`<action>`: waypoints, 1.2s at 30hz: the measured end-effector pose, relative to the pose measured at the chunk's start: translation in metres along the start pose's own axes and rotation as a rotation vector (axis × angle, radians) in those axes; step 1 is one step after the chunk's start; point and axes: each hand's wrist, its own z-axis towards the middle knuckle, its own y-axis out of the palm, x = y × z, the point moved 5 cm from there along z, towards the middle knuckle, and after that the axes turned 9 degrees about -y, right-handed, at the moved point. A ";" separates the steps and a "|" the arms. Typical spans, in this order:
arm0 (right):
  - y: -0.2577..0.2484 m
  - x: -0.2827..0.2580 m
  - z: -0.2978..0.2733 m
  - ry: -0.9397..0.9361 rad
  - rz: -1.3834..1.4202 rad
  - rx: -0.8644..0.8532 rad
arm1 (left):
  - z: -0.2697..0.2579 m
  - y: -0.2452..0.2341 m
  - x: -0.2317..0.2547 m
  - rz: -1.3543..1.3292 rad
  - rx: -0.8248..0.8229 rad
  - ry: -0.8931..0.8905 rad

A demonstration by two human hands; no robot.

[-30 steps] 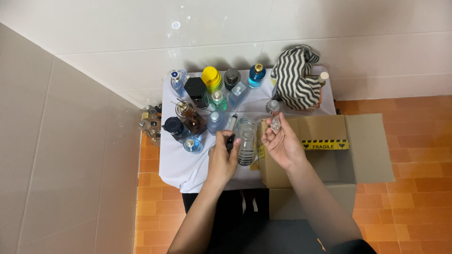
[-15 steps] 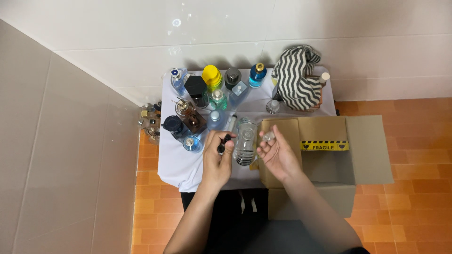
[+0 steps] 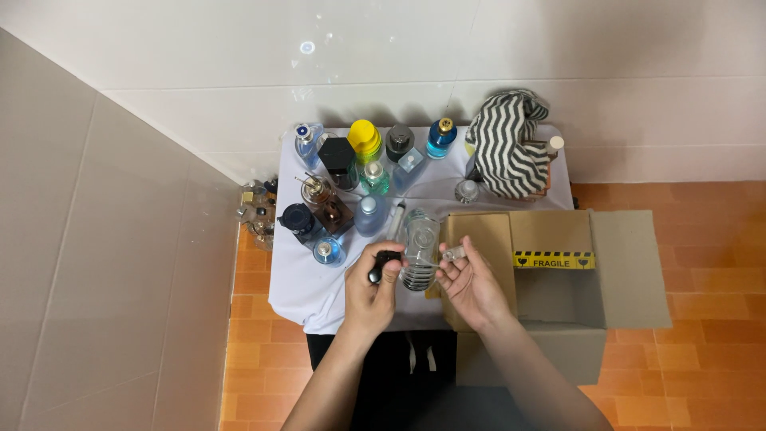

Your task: Decanting perfume from various bottles using a syringe and tube into a box

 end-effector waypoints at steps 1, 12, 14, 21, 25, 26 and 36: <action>0.000 0.001 0.000 0.002 0.001 0.004 | -0.001 0.001 0.001 0.001 -0.001 -0.004; 0.005 -0.001 -0.004 -0.019 -0.030 0.024 | 0.001 0.007 0.015 0.083 -0.020 0.100; 0.007 -0.003 -0.006 -0.020 -0.023 0.029 | 0.000 0.003 0.009 0.063 0.007 0.104; 0.009 -0.006 0.000 -0.052 0.023 0.057 | 0.001 0.005 0.008 0.080 0.016 0.159; 0.010 -0.009 0.002 -0.061 0.046 0.088 | 0.005 0.006 0.007 0.098 0.021 0.146; 0.011 -0.011 0.003 -0.066 0.054 0.085 | 0.006 0.006 0.006 0.102 0.032 0.150; 0.025 -0.025 0.009 -0.074 0.126 0.057 | 0.023 0.013 0.017 0.101 0.007 0.207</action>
